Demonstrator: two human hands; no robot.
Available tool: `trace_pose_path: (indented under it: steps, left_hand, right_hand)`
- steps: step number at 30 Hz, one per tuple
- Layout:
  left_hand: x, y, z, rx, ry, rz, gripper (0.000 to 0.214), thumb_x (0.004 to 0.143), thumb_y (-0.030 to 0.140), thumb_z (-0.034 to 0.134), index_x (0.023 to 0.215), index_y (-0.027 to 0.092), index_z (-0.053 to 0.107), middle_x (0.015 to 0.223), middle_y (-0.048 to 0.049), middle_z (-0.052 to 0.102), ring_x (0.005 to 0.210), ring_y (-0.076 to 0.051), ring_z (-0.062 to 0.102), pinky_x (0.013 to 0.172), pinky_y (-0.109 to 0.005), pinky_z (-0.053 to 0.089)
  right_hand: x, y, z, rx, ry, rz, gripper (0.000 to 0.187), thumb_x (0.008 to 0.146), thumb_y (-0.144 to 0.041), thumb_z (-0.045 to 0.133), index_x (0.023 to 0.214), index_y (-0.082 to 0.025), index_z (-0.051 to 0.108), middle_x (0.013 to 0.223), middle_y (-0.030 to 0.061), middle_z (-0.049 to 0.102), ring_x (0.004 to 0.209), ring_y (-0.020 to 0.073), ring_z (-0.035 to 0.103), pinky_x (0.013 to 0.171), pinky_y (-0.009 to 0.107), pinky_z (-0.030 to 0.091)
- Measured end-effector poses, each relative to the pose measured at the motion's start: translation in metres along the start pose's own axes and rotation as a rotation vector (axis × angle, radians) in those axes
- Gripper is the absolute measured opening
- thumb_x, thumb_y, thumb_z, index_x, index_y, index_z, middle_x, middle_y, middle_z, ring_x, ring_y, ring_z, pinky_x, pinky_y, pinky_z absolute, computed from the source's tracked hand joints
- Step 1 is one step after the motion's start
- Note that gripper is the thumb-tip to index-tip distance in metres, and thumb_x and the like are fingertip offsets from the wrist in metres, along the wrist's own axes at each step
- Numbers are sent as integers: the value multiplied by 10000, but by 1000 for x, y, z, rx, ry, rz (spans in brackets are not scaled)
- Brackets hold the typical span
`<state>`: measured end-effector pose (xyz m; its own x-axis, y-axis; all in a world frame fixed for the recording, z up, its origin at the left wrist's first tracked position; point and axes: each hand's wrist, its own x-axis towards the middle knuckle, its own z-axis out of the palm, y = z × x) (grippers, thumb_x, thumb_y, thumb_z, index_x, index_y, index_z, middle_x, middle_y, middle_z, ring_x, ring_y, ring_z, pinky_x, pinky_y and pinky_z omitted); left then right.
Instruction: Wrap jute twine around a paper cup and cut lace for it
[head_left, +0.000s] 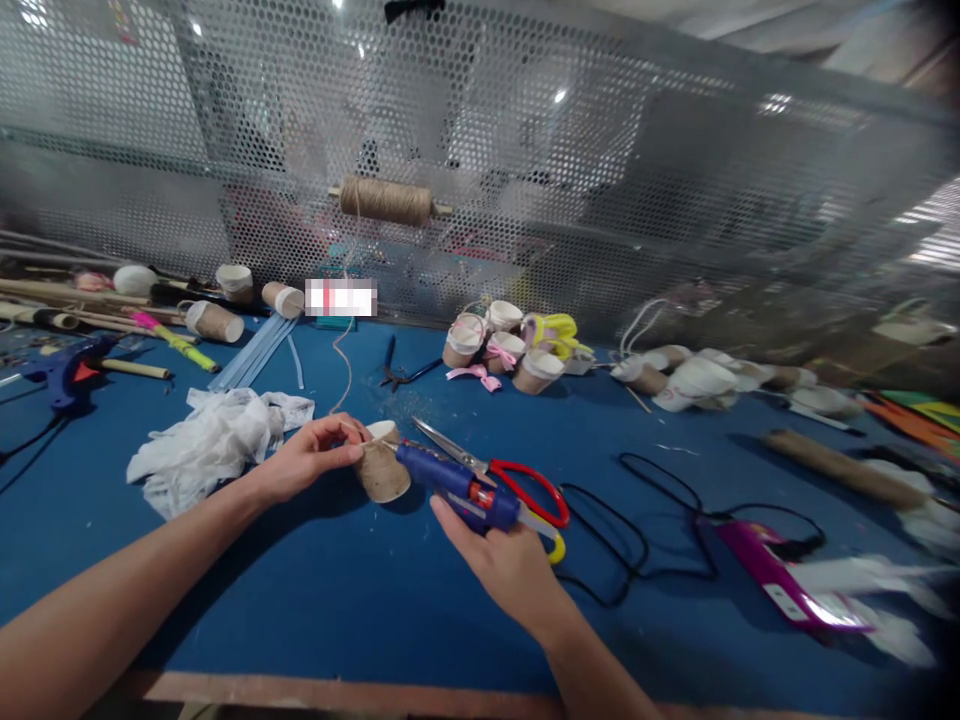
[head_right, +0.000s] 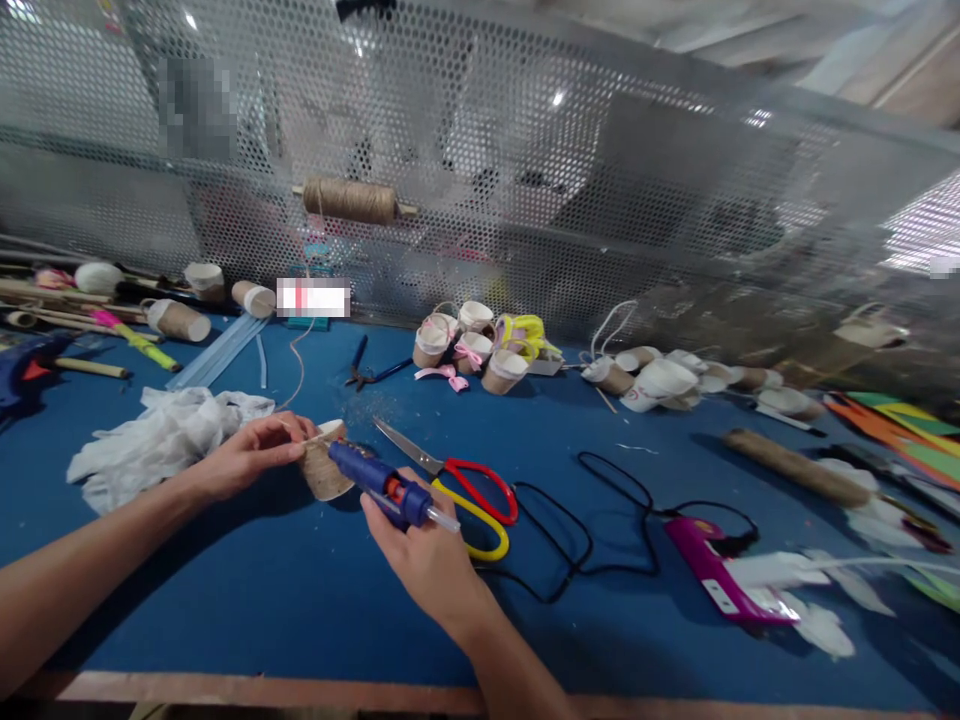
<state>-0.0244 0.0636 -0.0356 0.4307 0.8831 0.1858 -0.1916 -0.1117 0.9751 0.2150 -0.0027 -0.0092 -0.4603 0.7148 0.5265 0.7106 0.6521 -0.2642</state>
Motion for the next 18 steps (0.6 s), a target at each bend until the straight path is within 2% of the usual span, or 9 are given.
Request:
trace_pose_path:
  steps: [2,8,18]
  left_hand:
    - [0,-1,1,2,17,10,181,731,291,661,687,150,557,824,-32,577,833,-155,522,768,-296,395]
    - [0,1,2,20,20,13,155,735,269,660,685,155,568,829,-33,588,878,-170,524,823,-321,383]
    - [-2,2,3,62,22,33,129,749,253,648,696,154,583,847,-39,595,905,-178,530,821,-319,390]
  right_hand:
    - [5,-6,-5,-12,-9,9,334,881,-227,379,854,-238,712,666,61,662,685,216,652,692,336,508]
    - [19,-22,-11,143,-79,274,236,851,-279,444,760,-222,654,583,25,601,532,160,576,539,264,481]
    - [18,-23,-7,168,-81,309,215,838,-273,449,741,-219,633,609,33,610,541,160,566,546,263,457]
